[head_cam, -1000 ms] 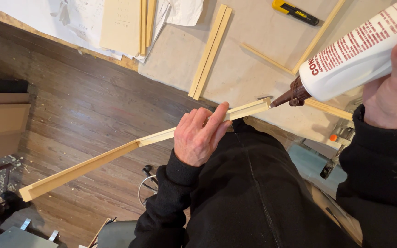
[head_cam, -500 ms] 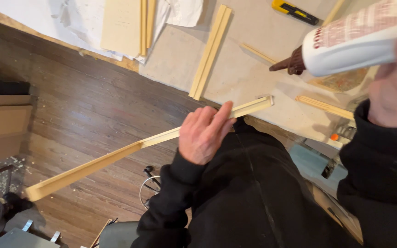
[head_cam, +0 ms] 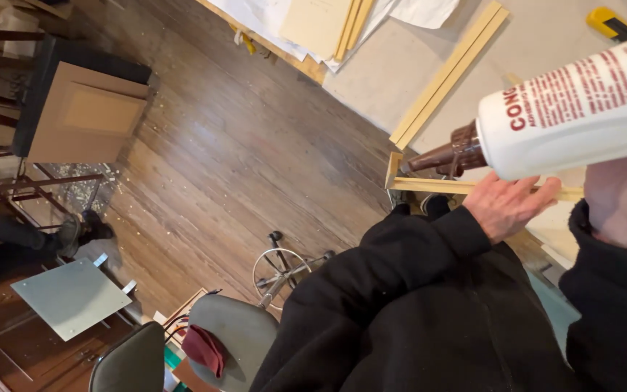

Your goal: Assembling wooden picture frame segments by trimming, gluing, and clamping them together at a workbench.

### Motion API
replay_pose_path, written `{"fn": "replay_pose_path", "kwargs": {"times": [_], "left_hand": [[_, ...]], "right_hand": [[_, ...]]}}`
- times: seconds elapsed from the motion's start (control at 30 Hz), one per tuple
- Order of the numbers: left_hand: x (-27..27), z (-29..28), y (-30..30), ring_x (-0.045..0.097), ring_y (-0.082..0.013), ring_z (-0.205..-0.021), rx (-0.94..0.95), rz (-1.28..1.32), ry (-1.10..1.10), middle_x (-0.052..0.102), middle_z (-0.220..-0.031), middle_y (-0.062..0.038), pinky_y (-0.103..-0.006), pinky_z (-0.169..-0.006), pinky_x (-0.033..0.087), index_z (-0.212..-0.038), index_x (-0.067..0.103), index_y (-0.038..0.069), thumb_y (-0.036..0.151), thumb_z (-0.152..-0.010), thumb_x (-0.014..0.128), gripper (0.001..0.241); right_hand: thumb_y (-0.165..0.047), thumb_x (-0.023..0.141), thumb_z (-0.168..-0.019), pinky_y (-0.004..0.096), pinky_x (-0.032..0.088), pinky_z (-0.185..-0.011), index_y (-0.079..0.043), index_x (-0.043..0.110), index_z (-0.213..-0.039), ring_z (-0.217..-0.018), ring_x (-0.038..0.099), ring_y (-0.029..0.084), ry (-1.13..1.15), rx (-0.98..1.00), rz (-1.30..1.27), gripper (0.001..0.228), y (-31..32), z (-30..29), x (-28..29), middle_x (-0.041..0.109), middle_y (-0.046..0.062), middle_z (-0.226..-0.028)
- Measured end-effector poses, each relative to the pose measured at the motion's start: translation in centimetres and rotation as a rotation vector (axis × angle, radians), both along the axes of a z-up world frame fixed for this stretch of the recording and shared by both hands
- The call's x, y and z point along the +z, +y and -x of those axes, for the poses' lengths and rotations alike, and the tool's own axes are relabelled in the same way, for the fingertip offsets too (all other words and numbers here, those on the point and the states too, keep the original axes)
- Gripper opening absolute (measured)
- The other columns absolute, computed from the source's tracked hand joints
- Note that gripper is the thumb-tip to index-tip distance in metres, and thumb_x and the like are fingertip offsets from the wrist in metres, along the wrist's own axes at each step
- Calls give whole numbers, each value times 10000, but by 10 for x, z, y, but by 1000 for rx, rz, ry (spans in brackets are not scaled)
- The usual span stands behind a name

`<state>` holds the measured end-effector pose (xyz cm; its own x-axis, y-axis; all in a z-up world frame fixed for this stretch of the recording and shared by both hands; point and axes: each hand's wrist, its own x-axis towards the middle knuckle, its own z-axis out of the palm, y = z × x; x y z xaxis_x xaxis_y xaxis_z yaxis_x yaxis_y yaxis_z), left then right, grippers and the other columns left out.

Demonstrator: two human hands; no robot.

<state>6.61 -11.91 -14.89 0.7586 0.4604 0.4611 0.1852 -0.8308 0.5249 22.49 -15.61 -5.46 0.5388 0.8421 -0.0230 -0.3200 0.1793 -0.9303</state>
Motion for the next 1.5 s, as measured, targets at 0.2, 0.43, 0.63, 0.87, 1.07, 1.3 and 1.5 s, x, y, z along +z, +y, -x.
{"fn": "replay_pose_path", "kwargs": {"times": [0.2, 0.43, 0.63, 0.87, 1.07, 1.3, 1.5], "left_hand": [[10, -5, -2, 611, -162, -902, -15, -6, 125, 557, -1013, -6, -322, -822, 485, -1361, 567, 172, 293, -1084, 604, 304], [2, -8, -10, 588, -122, -773, -22, -20, 174, 519, -972, 17, -297, -631, 432, -1363, 548, 203, 266, -1098, 592, 276], [4, -8, -8, 582, -125, -760, -50, -14, 176, 518, -981, 7, -299, -594, 435, -1351, 544, 187, 283, -1095, 592, 278], [0, -9, -9, 591, -143, -832, -56, -13, 169, 522, -991, 2, -304, -656, 459, -1365, 538, 191, 279, -1090, 586, 293], [6, -8, -6, 589, -156, -859, -65, -17, 176, 524, -979, 4, -315, -694, 476, -1331, 546, 198, 301, -1098, 589, 259], [7, -10, -6, 617, -149, -853, -42, -24, 162, 582, -1065, 8, -311, -685, 484, -1334, 564, 195, 295, -1078, 596, 277], [11, -9, -6, 622, -150, -871, -26, -14, 135, 579, -1033, 12, -308, -688, 483, -1317, 562, 203, 290, -1086, 591, 249]], "right_hand": [[-517, 345, -1211, 490, 417, -1236, -56, 405, -1582, -1403, 502, 216, -140, 3, 23, 594, 21, 16, 38, 492, 95, -1497], [-585, 363, -1192, 500, 444, -1258, -114, 289, -1658, -1431, 506, 188, -176, 12, 77, 667, 35, 28, 68, 471, 64, -1508], [-559, 352, -1204, 511, 440, -1259, -100, 305, -1654, -1433, 497, 202, -208, -2, 82, 644, 33, 30, 70, 464, 86, -1506], [-553, 306, -1182, 558, 430, -1305, -48, 382, -1554, -1475, 489, 251, -184, 26, 120, 631, 21, 18, 50, 482, 141, -1552], [-471, 322, -1170, 511, 423, -1241, -26, 431, -1542, -1407, 514, 247, -110, -1, 54, 590, 19, 17, 43, 506, 138, -1480], [-439, 321, -1182, 511, 424, -1243, -16, 423, -1490, -1408, 515, 255, -123, -19, 54, 533, 15, 18, 40, 509, 156, -1482], [-482, 315, -1198, 521, 455, -1263, -8, 439, -1514, -1424, 549, 251, -144, -3, 80, 583, 17, 17, 45, 544, 174, -1489]]}}
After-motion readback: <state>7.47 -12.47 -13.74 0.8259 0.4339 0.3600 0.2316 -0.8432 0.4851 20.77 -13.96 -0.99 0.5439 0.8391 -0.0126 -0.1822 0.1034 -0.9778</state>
